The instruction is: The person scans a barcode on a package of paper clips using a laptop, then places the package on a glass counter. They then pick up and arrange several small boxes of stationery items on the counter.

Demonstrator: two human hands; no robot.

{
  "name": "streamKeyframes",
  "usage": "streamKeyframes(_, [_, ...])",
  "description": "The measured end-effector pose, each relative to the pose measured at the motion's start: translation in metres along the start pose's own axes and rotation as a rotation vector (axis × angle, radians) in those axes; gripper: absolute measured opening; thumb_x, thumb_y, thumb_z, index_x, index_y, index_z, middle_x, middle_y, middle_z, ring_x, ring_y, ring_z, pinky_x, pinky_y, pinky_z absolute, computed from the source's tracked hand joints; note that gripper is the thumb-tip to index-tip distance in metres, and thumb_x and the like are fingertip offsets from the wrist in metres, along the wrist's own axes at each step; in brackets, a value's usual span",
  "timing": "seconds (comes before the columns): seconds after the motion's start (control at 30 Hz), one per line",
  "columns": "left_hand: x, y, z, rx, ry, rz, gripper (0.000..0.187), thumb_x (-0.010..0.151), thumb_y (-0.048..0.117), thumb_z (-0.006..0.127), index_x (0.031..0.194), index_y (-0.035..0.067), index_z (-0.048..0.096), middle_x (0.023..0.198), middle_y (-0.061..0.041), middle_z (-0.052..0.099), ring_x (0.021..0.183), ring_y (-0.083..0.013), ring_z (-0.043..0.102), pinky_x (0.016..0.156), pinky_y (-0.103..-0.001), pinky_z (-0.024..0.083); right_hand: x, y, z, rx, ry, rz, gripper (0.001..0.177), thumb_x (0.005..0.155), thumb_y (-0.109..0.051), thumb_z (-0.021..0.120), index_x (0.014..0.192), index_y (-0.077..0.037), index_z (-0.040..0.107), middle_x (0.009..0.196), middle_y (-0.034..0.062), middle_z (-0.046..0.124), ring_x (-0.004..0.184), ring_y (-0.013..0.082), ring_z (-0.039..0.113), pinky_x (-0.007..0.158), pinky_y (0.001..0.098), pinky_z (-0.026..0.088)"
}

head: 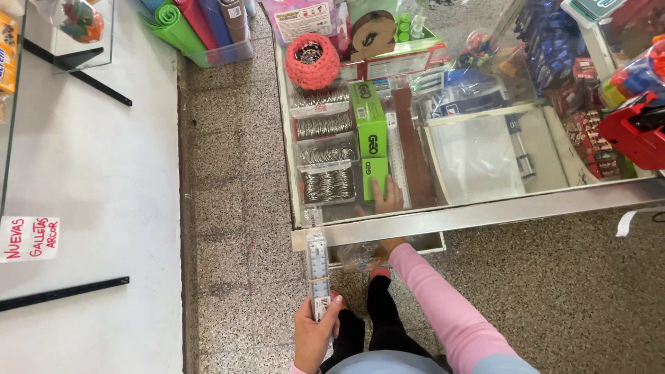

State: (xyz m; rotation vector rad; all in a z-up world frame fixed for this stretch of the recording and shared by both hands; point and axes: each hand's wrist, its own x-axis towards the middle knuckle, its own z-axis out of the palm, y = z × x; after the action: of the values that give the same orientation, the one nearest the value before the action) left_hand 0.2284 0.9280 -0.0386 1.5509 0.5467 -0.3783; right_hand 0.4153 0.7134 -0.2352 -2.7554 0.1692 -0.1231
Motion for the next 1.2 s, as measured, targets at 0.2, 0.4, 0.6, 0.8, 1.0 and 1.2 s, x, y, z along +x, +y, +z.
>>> streamKeyframes(0.2, [-0.003, -0.012, -0.005, -0.03, 0.042, -0.053, 0.019, 0.088, 0.016, 0.081, 0.092, 0.001, 0.069, 0.048, -0.01, 0.058, 0.037, -0.0161, 0.049, 0.036, -0.029, 0.04, 0.006, 0.001, -0.014, 0.175, 0.131, -0.107, 0.085, 0.08, -0.017, 0.08, 0.157, -0.012, 0.042, 0.163, 0.035, 0.026, 0.145, 0.0539, 0.037, 0.107, 0.0542, 0.049])
streamKeyframes(0.4, [-0.008, -0.006, -0.007, -0.021, 0.034, -0.055, 0.019, 0.09, 0.018, 0.079, 0.096, 0.002, 0.072, 0.052, -0.008, 0.06, 0.04, -0.0146, 0.05, 0.038, -0.028, 0.043, 0.008, -0.004, -0.025, 0.245, 0.103, -0.1, 0.083, 0.083, -0.011, 0.076, 0.158, -0.012, 0.04, 0.165, 0.033, 0.021, 0.148, 0.054, 0.03, 0.109, 0.0535, 0.048])
streamKeyframes(0.6, [0.003, -0.023, 0.001, -0.067, 0.083, -0.067, 0.018, 0.087, 0.015, 0.081, 0.086, -0.002, 0.074, 0.046, -0.014, 0.058, 0.036, -0.0196, 0.049, 0.04, -0.031, 0.037, -0.028, -0.003, -0.047, 0.252, 0.138, -0.067, 0.09, 0.096, -0.047, 0.066, 0.165, -0.014, 0.019, 0.172, 0.0222, 0.004, 0.159, 0.0395, 0.006, 0.126, 0.058, 0.014])
streamKeyframes(0.8, [0.017, -0.029, 0.03, -0.475, 0.142, 0.184, 0.028, 0.099, 0.018, 0.06, 0.115, -0.004, 0.062, 0.065, -0.016, 0.058, 0.04, -0.02, 0.049, 0.037, -0.032, 0.036, -0.155, -0.027, -0.137, 0.73, -0.241, 0.086, 0.025, 0.095, -0.019, 0.058, 0.117, -0.018, 0.07, 0.138, 0.0052, 0.063, 0.129, 0.0244, 0.059, 0.111, 0.0495, 0.048])
streamKeyframes(1.0, [0.024, 0.021, 0.058, -0.162, -0.297, 0.296, 0.037, 0.104, 0.035, 0.039, 0.129, 0.013, 0.055, 0.122, -0.011, 0.067, 0.106, -0.024, 0.069, 0.093, -0.039, 0.058, -0.166, -0.059, -0.228, 1.201, -0.341, -0.049, 0.037, 0.1, -0.022, 0.062, 0.134, -0.007, 0.062, 0.122, 0.0097, 0.079, 0.109, 0.0184, 0.078, 0.096, 0.0302, 0.061])
streamKeyframes(1.2, [0.023, 0.039, 0.114, -0.047, -0.61, 0.399, 0.042, 0.102, 0.032, 0.054, 0.14, 0.014, 0.053, 0.138, -0.007, 0.063, 0.121, -0.0194, 0.063, 0.103, -0.036, 0.053, -0.158, -0.016, -0.238, 1.233, -0.46, -0.027, 0.046, 0.099, -0.001, 0.055, 0.145, -0.003, 0.051, 0.116, 0.0144, 0.071, 0.073, 0.0125, 0.069, 0.066, 0.0239, 0.067])
